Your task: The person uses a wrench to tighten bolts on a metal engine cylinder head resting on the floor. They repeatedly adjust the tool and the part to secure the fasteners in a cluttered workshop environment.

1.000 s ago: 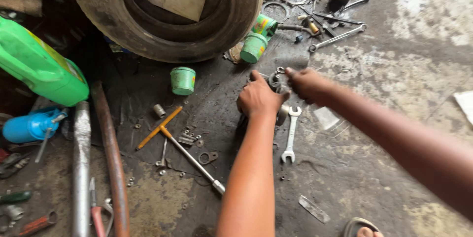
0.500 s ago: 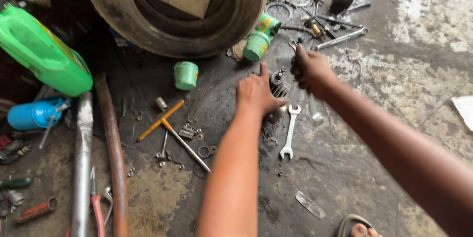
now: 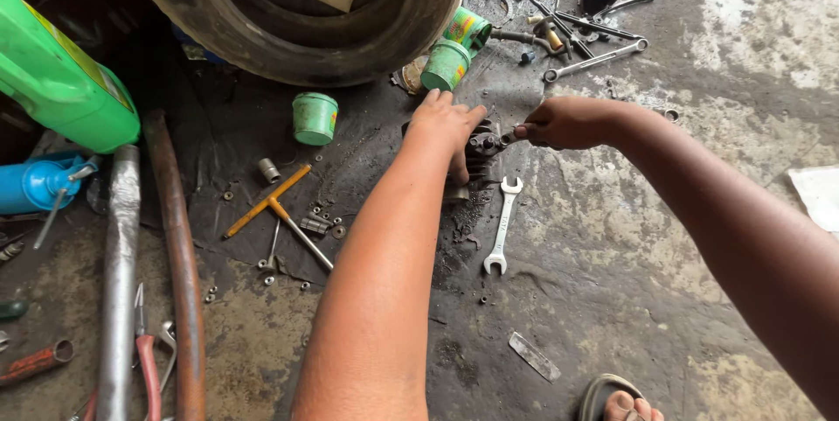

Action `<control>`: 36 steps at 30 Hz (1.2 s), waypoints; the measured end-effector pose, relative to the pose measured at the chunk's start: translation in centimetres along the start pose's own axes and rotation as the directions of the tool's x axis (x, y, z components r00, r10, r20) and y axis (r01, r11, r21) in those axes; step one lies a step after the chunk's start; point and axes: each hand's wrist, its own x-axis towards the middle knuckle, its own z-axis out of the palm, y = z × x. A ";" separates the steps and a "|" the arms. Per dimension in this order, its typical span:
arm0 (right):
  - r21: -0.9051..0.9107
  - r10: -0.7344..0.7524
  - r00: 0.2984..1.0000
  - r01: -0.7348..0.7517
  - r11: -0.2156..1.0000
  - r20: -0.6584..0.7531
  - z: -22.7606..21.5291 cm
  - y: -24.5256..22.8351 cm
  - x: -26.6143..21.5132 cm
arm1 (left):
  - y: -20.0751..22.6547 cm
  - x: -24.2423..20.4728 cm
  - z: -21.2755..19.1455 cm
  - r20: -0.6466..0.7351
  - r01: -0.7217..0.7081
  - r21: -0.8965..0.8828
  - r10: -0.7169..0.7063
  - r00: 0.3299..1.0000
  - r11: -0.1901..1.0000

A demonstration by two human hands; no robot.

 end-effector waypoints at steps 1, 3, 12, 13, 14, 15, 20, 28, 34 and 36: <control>-0.051 0.007 1.000 -0.006 0.999 0.015 -0.2 -0.2 0.1 | 0.0 -0.1 -0.1 0.014 0.010 0.002 -0.010 1.000 1.000; -0.152 0.025 0.998 -0.017 0.988 0.049 -0.5 -0.6 0.3 | 0.0 -0.2 -0.2 0.017 0.011 -0.020 -0.010 1.000 1.000; 0.440 0.016 0.941 -0.174 0.881 0.339 0.1 0.0 -2.1 | -0.2 -2.4 -0.3 -0.059 -0.007 -0.058 0.003 0.998 0.998; 0.567 0.018 0.952 -0.197 0.800 0.305 1.0 -0.4 -2.2 | 0.0 -2.5 -0.1 -0.044 0.028 -0.094 -0.032 0.998 0.995; 0.681 0.027 0.962 -0.212 0.701 0.273 1.9 -0.7 -2.2 | 0.3 -2.5 0.2 -0.028 0.063 -0.129 -0.067 0.997 0.990; 0.778 0.048 0.970 -0.220 0.588 0.238 2.7 -0.6 -2.2 | 0.9 -2.2 0.6 -0.021 0.172 -0.180 -0.179 0.984 0.968; 0.947 0.172 0.980 -0.043 -0.317 0.102 8.6 -4.6 4.7 | 4.2 1.3 5.2 -0.116 0.598 -0.333 -0.661 0.741 0.729; 0.945 0.193 0.981 0.089 -0.314 -0.028 6.1 -4.0 3.1 | 3.5 0.3 6.0 -0.329 0.407 -0.433 -0.561 0.760 0.804; 0.685 0.121 0.991 -0.044 0.727 -0.064 -0.7 1.1 -2.4 | -0.2 -1.1 1.2 -0.177 0.091 -0.185 -0.124 0.976 0.978; 0.413 0.194 0.977 -0.143 0.899 -0.084 -0.8 1.8 -2.1 | -1.2 -1.4 0.4 -0.096 0.033 -0.055 -0.038 0.995 0.998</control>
